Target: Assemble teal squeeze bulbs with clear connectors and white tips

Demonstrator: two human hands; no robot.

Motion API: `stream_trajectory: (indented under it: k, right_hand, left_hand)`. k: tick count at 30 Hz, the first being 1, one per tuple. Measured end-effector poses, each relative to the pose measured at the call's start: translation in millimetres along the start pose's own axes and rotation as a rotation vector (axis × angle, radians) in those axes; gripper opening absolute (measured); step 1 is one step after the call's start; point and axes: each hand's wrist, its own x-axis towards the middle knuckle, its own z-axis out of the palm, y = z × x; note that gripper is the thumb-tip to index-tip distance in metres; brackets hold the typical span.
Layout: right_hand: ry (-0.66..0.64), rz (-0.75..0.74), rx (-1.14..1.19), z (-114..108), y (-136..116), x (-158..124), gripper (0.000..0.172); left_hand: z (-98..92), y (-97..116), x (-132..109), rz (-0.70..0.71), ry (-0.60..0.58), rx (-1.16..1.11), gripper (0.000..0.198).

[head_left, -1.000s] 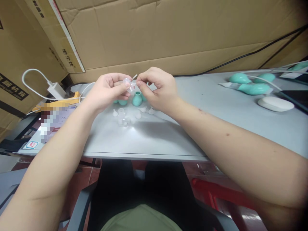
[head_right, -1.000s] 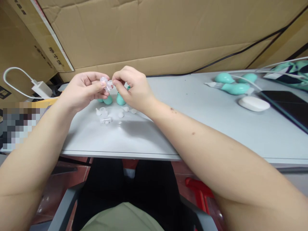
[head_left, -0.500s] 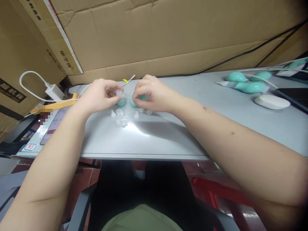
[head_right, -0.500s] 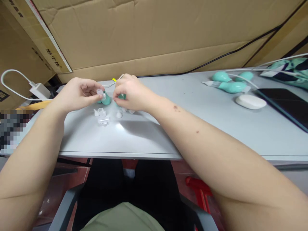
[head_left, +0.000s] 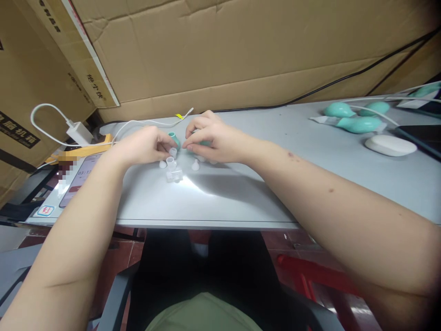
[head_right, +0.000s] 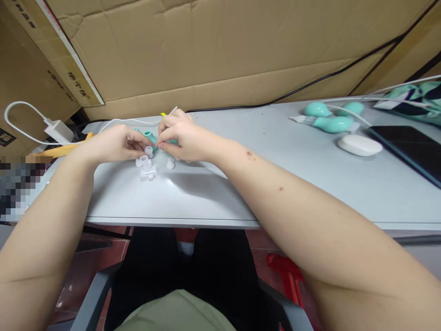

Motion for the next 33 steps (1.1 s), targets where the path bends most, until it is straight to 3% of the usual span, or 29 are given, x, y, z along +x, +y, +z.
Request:
stream_trajectory:
  k: [3, 6, 9, 21, 26, 30, 33]
  right_hand:
    - [-0.028, -0.011, 0.063, -12.8, -5.5, -0.7, 0.019]
    - [-0.152, 0.008, 0.018, -24.9, -14.0, -2.3, 0.007]
    - [-0.223, 0.071, -0.056, -28.8, -19.3, -3.3, 0.013]
    - [-0.176, 0.034, 0.022, -18.5, -9.6, -2.9, 0.017]
    - [0.050, 0.157, 0.170, -21.2, -8.5, 3.6, 0.037]
    - [0.209, 0.306, 0.361, -17.1, -16.3, 10.3, 0.055]
    - [0.261, 0.344, 0.436, -11.1, -24.1, 13.2, 0.058]
  left_hand:
    - [-0.1, 2.0, -0.2, -0.003, 0.008, -0.020, 0.024]
    - [-1.5, 5.1, -0.5, -0.018, 0.015, 0.012, 0.028]
    - [-1.9, 7.5, -1.3, -0.006, 0.025, 0.017, 0.028]
    - [11.0, 20.0, -6.1, 0.128, 0.262, -0.065, 0.028]
    - [18.1, 37.7, -8.3, 0.174, 0.284, -0.316, 0.033]
    - [23.9, 43.2, -4.6, 0.080, 0.272, -0.426, 0.044]
    - [26.2, 42.1, -1.6, 0.038, 0.248, -0.495, 0.041]
